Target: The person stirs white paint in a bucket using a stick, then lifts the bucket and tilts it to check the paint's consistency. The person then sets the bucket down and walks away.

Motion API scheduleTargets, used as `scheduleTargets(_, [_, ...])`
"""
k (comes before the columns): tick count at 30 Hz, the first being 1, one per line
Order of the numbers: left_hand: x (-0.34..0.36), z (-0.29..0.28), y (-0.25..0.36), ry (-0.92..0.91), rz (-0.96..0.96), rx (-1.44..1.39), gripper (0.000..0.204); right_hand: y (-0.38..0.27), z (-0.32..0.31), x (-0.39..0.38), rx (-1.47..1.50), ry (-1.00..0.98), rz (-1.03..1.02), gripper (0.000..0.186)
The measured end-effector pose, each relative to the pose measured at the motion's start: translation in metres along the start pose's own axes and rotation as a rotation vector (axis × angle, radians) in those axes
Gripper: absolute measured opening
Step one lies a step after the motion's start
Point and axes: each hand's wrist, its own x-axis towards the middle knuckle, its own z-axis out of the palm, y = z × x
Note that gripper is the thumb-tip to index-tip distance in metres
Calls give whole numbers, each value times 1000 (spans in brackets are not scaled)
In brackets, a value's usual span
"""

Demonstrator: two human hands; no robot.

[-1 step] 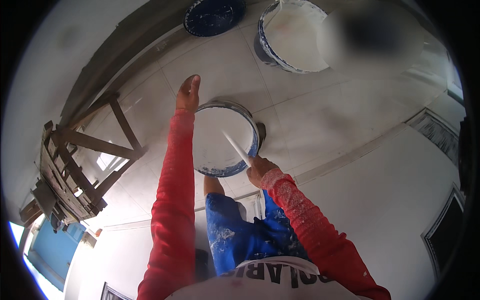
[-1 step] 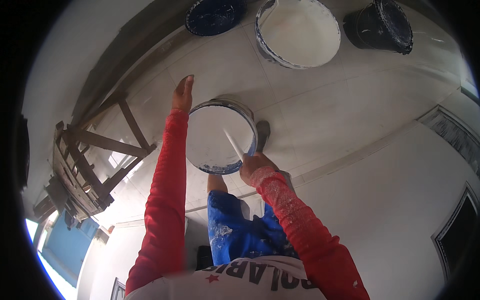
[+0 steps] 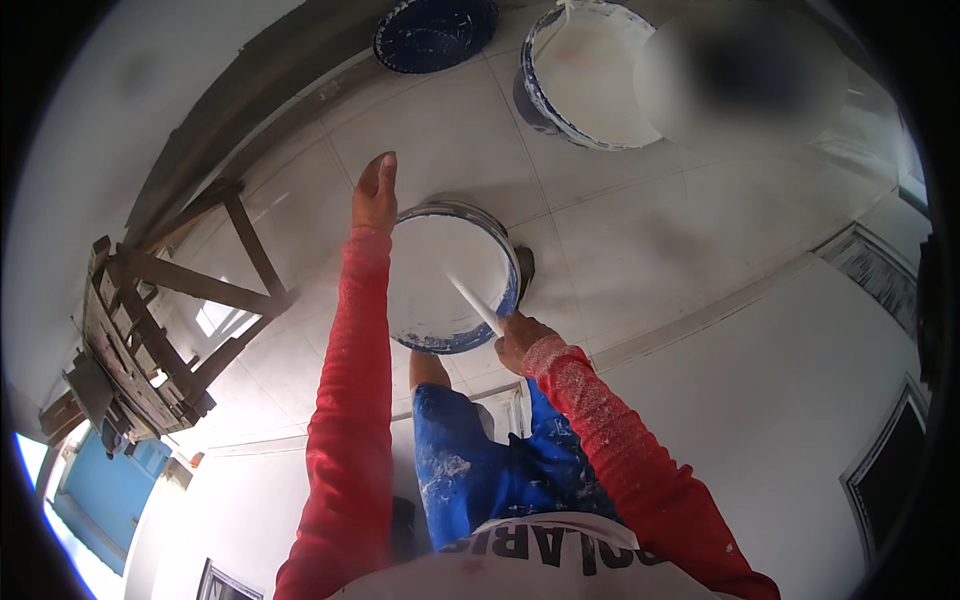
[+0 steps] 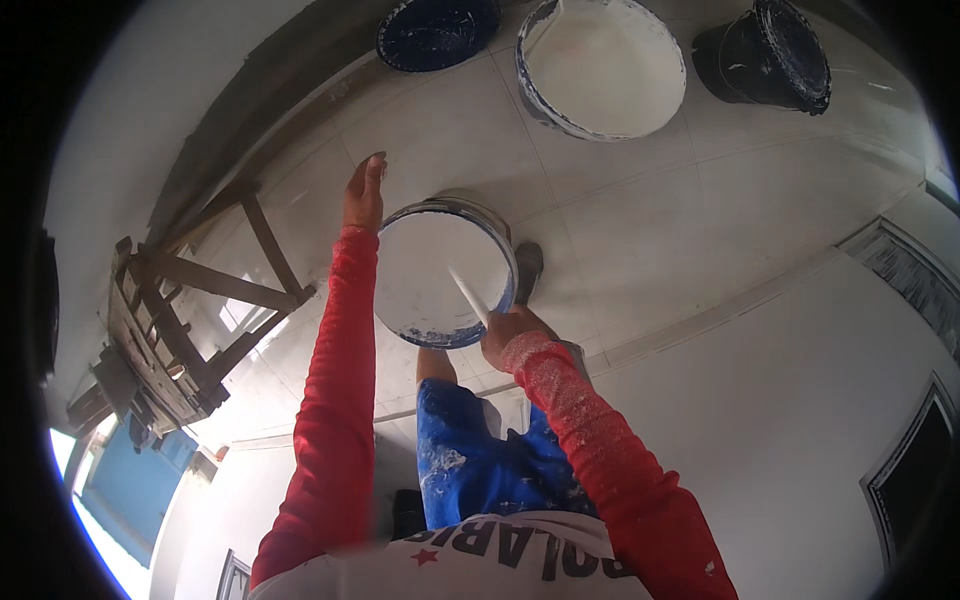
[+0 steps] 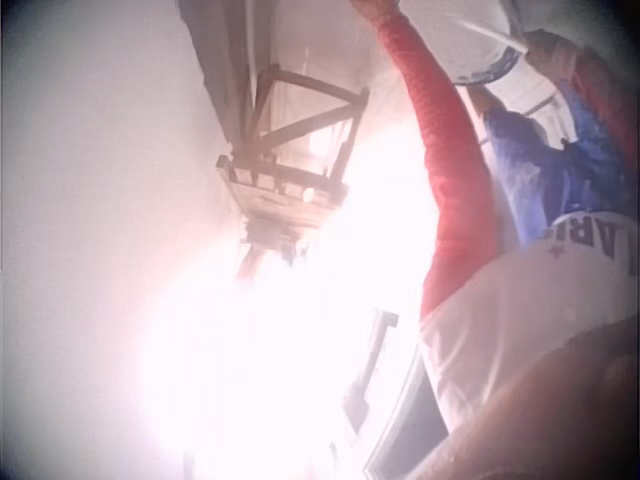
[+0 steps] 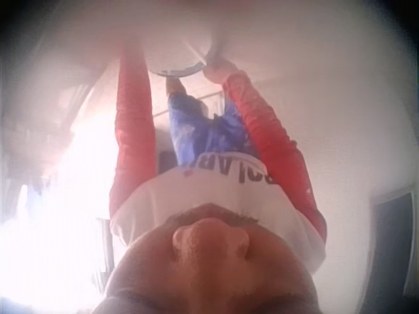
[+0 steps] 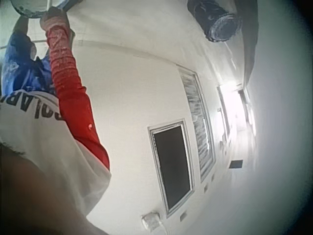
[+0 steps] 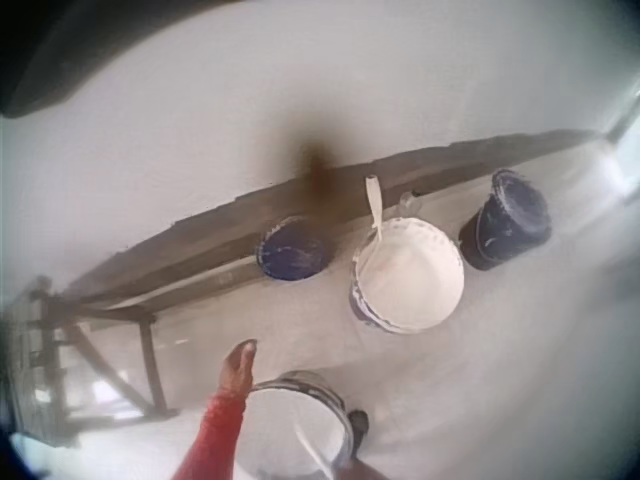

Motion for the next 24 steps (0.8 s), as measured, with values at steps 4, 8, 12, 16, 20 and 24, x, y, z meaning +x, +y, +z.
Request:
scheduleTargets(4, [-76, -20, -18, 171, -2, -30, 50, 1, -21, -6, 50, -11, -6, 37])
scheduleTargets(8, [-187, -27, -48, 214, -221, 22, 44, 14, -8, -7, 22, 67, -70, 40])
scheduleTargets(12, [-279, -26, -93, 224, -393, 90, 42, 1, -19, -8, 124, -26, 71, 40])
scheduleTargets(16, [-328, -22, -122, 238, -482, 39, 40, -31, -32, -21, 85, -205, 175, 42])
scheduleTargets(20, [-336, -23, -134, 207, -518, 6, 39, -26, -15, -25, 98, -96, 140, 49])
scheduleTargets(24, [-327, -21, -140, 179, -518, -101, 40, -18, -28, -58, 19, -204, 180, 49])
